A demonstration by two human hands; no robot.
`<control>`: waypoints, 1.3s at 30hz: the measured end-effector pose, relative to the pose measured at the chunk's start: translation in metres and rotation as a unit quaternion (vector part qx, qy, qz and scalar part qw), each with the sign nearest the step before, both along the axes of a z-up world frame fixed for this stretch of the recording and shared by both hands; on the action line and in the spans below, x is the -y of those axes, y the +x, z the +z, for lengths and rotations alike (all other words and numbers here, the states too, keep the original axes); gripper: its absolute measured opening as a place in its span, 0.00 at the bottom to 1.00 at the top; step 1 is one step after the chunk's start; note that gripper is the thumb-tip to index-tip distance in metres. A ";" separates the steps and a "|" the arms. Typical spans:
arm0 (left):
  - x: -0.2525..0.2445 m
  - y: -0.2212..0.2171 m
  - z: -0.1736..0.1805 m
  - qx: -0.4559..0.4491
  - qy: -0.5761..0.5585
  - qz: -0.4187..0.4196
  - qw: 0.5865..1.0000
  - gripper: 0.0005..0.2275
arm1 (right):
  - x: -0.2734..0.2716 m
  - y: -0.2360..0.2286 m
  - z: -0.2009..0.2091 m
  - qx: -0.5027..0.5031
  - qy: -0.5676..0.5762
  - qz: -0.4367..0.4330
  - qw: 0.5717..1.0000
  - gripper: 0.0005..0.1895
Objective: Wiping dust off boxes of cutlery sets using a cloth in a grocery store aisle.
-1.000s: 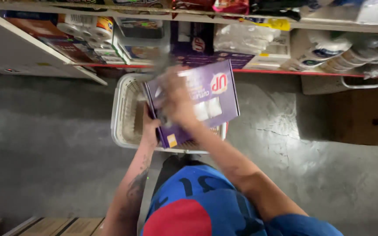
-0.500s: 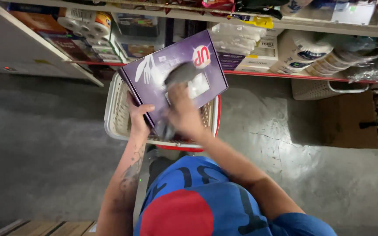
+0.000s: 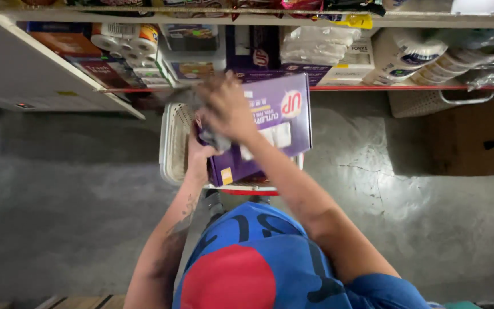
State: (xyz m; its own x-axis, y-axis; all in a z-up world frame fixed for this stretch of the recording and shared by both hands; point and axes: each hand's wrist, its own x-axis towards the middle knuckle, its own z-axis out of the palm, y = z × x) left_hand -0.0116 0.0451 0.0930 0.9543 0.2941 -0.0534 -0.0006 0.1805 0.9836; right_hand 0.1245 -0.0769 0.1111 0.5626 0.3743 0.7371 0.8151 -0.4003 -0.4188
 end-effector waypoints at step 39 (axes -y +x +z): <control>-0.061 -0.005 0.044 -0.102 -0.155 0.061 0.981 0.40 | 0.145 0.016 -0.077 -0.550 0.108 -0.142 0.816 0.19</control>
State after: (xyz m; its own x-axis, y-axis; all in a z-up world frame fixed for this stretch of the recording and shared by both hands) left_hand -0.0166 0.1065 0.1373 0.8728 0.3452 -0.3450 0.1510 0.4813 0.8635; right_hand 0.1405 -0.2221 0.0345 0.9699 0.0418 -0.2397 -0.2134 -0.3275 -0.9205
